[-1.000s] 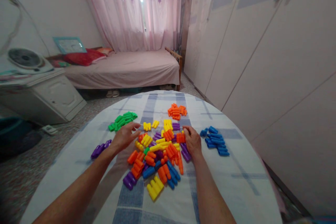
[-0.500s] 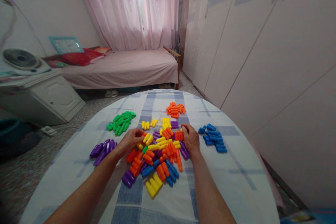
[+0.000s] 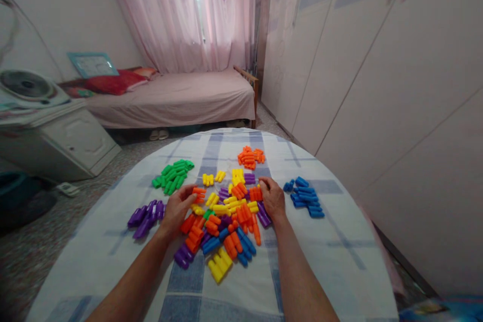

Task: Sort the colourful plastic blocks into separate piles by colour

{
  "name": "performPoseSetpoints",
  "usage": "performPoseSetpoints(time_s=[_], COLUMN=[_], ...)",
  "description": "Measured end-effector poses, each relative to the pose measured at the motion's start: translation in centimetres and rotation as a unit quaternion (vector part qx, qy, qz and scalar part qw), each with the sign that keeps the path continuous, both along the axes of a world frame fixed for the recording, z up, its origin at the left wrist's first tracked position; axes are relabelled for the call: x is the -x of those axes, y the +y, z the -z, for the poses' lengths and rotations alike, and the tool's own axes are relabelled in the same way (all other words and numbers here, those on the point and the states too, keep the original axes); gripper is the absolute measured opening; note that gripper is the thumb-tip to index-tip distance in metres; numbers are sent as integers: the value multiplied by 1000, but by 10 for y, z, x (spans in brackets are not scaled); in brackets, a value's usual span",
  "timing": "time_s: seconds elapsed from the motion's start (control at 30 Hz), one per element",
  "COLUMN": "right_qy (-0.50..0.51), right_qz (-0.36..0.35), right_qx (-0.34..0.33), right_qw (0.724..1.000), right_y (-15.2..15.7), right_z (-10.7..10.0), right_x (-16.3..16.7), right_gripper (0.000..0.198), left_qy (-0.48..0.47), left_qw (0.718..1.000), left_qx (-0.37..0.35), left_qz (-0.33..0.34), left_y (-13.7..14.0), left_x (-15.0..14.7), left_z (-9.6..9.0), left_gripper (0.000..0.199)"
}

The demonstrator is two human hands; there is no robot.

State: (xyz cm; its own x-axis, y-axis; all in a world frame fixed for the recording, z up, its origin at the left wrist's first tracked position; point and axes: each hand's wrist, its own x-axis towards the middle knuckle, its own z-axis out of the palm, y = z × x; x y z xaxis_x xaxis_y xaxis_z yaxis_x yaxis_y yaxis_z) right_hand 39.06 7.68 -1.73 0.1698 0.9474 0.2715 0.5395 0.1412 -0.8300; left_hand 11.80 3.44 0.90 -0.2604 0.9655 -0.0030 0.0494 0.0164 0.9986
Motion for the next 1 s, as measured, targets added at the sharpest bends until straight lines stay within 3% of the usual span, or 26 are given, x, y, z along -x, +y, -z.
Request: performPoseSetpoints(time_s=[0.13,0.3,0.47,0.57,0.7,0.83,1.0], right_qy=[-17,-43,-40,-32,-33,-33,-27], right_qz=[-8,-4,-7,-5,-3,-4,-11], right_qx=[9,19,17,18,19,20,12], right_qw=[1000,999,999,999,999,999,999], right_y=[-4,-5,-3,-3,-3,-2,-1], right_z=[-6,-8,-5,-5,-6,-4,0], right_x=[2,2,1,1,2,2,0], right_gripper=[37,39,42,43,43,42,40], left_qy=[-9,23,34,139,306,401,563], left_qw=[999,999,999,989,948,909,800], left_qx=[-10,-16,-16,-45,-83,-105,-43], left_qz=[-42,-45,-16,-34,-40,51,203], left_y=[-3,0,-3,-9,-8,12,35], left_x=[-17,-32,-23,-8,5,-14,-51], left_z=[5,8,10,0,-17,-28,-31], left_gripper=[36,31,31,30,25,26,30])
